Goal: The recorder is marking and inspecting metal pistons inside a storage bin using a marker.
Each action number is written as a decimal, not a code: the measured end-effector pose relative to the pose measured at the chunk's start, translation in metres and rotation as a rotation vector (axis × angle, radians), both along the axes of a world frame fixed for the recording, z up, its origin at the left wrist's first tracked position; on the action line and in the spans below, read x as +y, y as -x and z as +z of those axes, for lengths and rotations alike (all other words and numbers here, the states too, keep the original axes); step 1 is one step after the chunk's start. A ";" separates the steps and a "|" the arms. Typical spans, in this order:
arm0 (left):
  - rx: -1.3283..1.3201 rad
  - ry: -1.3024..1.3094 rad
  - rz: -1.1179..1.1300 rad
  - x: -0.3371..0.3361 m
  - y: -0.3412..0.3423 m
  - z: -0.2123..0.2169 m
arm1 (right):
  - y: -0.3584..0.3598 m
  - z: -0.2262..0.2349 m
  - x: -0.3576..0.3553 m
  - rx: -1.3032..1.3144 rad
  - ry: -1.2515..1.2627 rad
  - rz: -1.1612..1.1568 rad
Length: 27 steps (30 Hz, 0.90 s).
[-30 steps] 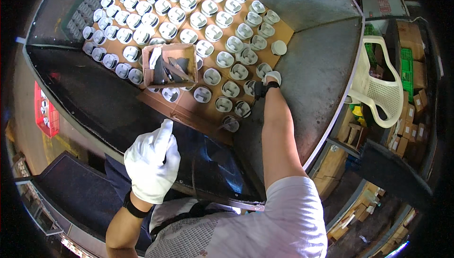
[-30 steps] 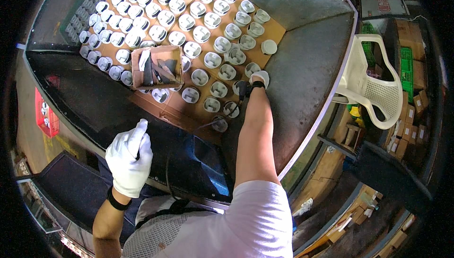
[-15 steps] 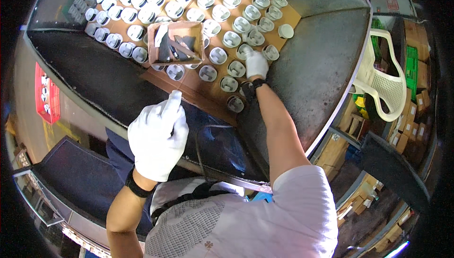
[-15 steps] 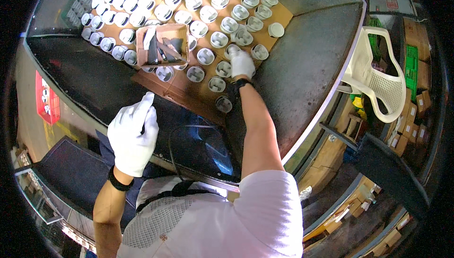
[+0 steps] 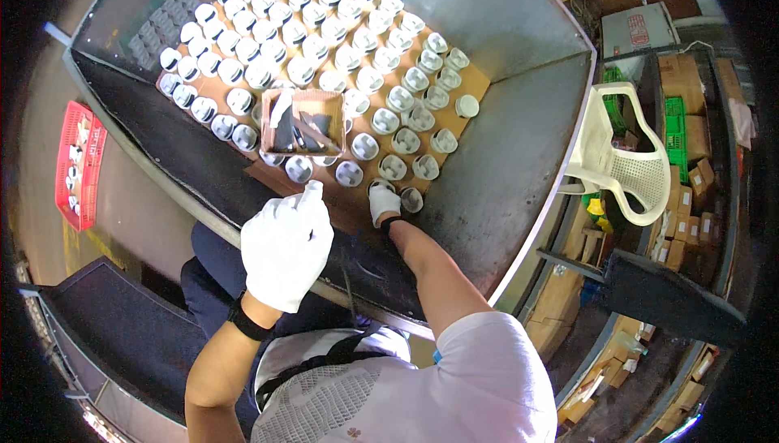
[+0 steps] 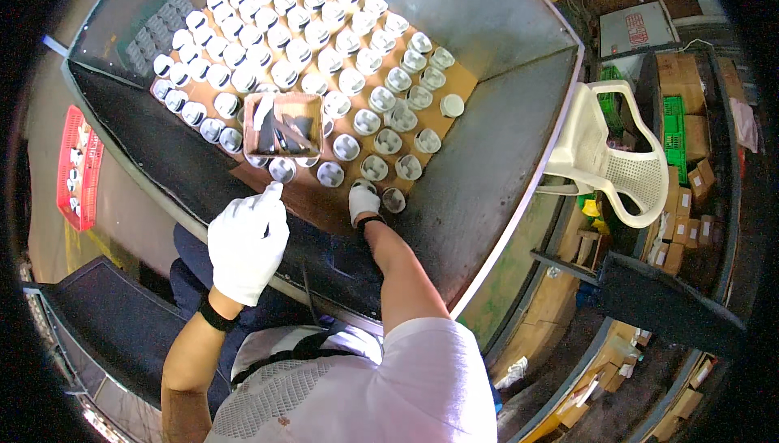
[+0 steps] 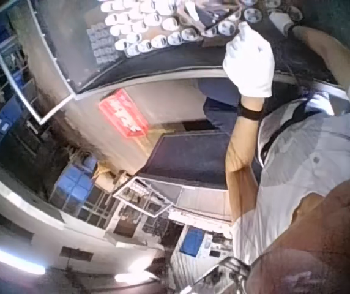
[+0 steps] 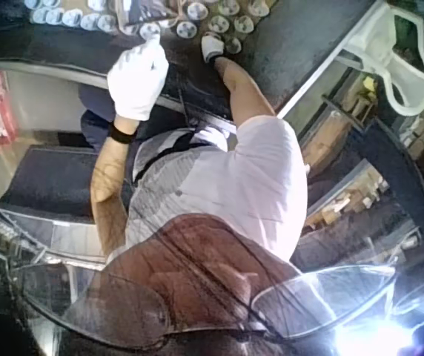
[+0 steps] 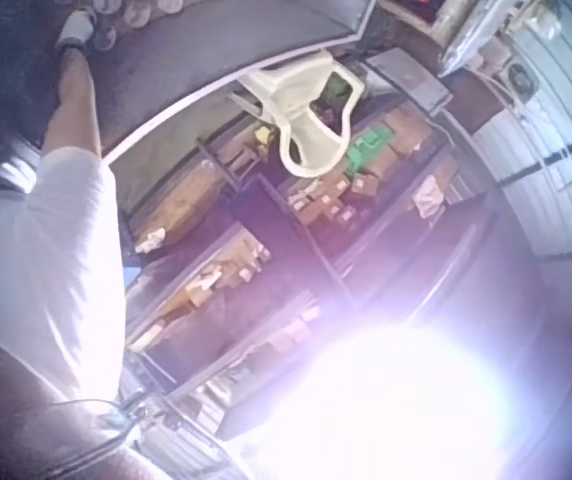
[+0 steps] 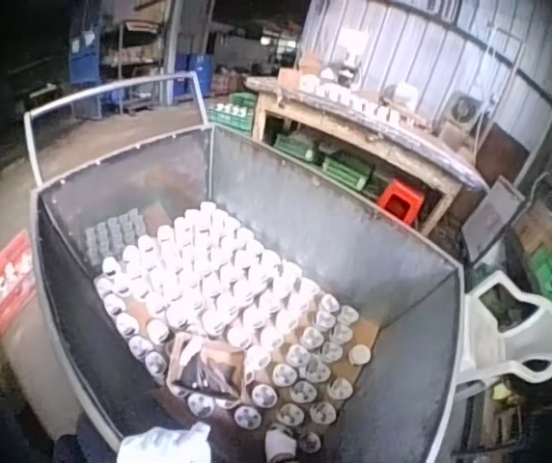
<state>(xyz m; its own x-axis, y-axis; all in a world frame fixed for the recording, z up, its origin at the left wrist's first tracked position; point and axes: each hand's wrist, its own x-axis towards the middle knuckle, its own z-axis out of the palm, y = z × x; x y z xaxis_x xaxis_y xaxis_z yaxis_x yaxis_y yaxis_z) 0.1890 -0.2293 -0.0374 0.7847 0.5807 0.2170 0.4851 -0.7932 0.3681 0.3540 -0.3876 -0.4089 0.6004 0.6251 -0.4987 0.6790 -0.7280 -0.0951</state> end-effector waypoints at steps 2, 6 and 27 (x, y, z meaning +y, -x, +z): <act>0.011 0.014 0.001 0.002 -0.001 0.002 | 0.000 0.005 0.006 0.010 0.036 0.006; 0.002 0.005 -0.018 0.002 0.002 0.001 | -0.006 0.004 0.015 0.000 0.046 0.140; -0.805 1.264 0.081 0.017 0.001 -0.020 | -0.080 0.336 0.055 0.307 -0.823 0.324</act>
<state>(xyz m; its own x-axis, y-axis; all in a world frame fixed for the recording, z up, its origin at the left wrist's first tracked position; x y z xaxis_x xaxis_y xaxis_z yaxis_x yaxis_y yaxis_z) 0.1877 -0.2126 -0.0576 0.6601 0.7444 -0.1007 -0.1495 0.2616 0.9535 0.4340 -0.3327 -0.0733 0.2505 0.9658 0.0673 0.6968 -0.1316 -0.7051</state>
